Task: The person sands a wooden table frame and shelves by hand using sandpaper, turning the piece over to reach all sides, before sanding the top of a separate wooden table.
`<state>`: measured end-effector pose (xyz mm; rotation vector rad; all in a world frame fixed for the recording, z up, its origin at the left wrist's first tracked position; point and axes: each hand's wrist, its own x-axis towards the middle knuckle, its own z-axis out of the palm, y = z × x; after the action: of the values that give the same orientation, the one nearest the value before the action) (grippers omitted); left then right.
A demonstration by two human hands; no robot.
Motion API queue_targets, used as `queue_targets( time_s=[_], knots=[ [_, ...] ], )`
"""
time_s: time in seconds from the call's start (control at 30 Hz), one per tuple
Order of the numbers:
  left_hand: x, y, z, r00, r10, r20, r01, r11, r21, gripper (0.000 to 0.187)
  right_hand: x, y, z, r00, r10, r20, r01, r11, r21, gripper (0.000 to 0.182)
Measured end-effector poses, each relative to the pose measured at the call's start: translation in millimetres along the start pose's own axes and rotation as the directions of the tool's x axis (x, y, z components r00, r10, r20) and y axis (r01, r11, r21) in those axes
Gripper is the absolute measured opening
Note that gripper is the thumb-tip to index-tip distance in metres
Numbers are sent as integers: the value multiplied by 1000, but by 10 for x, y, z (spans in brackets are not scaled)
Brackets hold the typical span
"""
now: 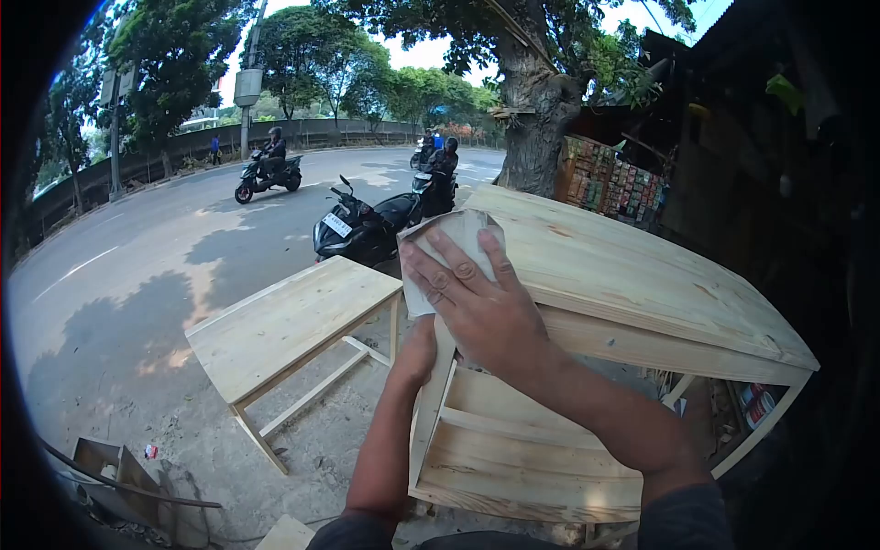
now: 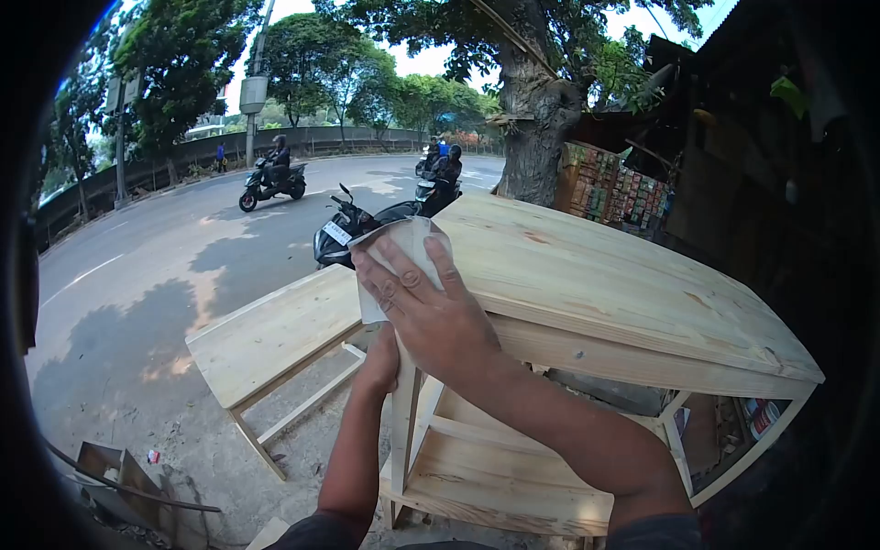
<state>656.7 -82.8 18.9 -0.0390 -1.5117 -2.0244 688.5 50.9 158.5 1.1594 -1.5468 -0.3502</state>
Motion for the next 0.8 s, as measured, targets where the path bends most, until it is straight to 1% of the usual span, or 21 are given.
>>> queue_targets(
  time_s=[0.03, 0.07, 0.1, 0.13, 0.23, 0.27, 0.3, 0.33, 0.37, 0.4, 0.43, 0.5, 0.53, 0.57, 0.6, 0.63, 0.67, 0.7, 0.73, 0.77, 0.8],
  knots=[
    [-42, 157, -44, 988, -83, 131, 84, 996, -1, 70, -225, 105, -53, 999, 27, 18, -27, 1000, 2, 60],
    [-32, 233, -39, 964, -126, 235, 144, 988, -64, 69, -466, 225, -99, 998, 46, 32, -46, 999, 2, 59],
    [-78, 340, 19, 978, -117, 170, 127, 991, -48, 69, -844, 356, -106, 996, 72, 43, -70, 996, -56, 58],
    [-54, 294, 2, 981, -114, 155, 118, 993, -20, 70, -1094, 422, -101, 993, 103, 51, -96, 989, -114, 56],
    [138, -103, -68, 997, -37, 63, 35, 999, 29, 68, -894, 177, -134, 975, 208, 83, -203, 977, -70, 56],
    [143, -145, -65, 997, -17, 75, 15, 999, 31, 64, -593, 70, -72, 988, 144, 50, -142, 989, -44, 57],
    [150, -190, -62, 996, 2, 87, -5, 999, 33, 59, -256, -76, -24, 995, 101, 10, -101, 994, 41, 59],
    [121, -148, -66, 992, 6, 123, -7, 1000, 3, 52, 46, -194, 108, 998, 43, -51, -43, 999, 5, 55],
    [65, -122, -95, 989, 5, 148, -1, 1000, -29, 47, 293, -265, 32, 987, -46, 152, 75, 980, -187, 55],
    [25, -111, -141, 987, 9, 161, 0, 999, -53, 43, 312, -277, 49, 994, -31, 109, 52, 979, -195, 53],
    [22, -110, -178, 987, 51, 154, -68, 992, 109, 46, 353, -305, 89, 998, -19, 53, 29, 978, -206, 52],
    [26, -129, -174, 981, 150, 123, -187, 900, 394, 53, -29, -142, 45, 999, 20, -44, -19, 1000, 10, 53],
    [-20, 133, -106, 984, -28, 178, 30, 999, -9, 66, -367, -22, 38, 997, 59, -42, -61, 997, -43, 54],
    [15, 91, -86, 987, -69, 145, 62, 997, 52, 72, -622, 52, 44, 993, 111, -47, -115, 989, -96, 55],
    [53, 47, -67, 988, -109, 111, 97, 989, 110, 78, -664, 71, 17, 992, 119, -34, -122, 987, -107, 56],
    [7, 133, -57, 993, -77, 93, 67, 992, 104, 79, -662, 99, -36, 993, 120, -21, -122, 986, -116, 57],
    [-37, 241, -121, 991, -96, 93, 87, 992, 96, 78, -636, 78, -85, 990, 138, -7, -138, 983, -123, 57],
    [-85, 355, -144, 986, -120, 114, 110, 990, 94, 78, -467, 6, -107, 990, 136, 20, -134, 987, -87, 55],
    [-101, 406, -113, 979, -143, 144, 132, 988, 85, 77, -118, -64, -95, 990, 134, 53, -131, 990, -61, 53],
    [-43, 259, -111, 985, -98, 142, 87, 993, 77, 76, 207, -107, -97, 987, 131, 93, -127, 991, -38, 51],
    [56, -19, -142, 988, -58, 144, 49, 997, 66, 75, 461, -119, -121, 985, 68, 160, -50, 992, -119, 50]
  ],
)
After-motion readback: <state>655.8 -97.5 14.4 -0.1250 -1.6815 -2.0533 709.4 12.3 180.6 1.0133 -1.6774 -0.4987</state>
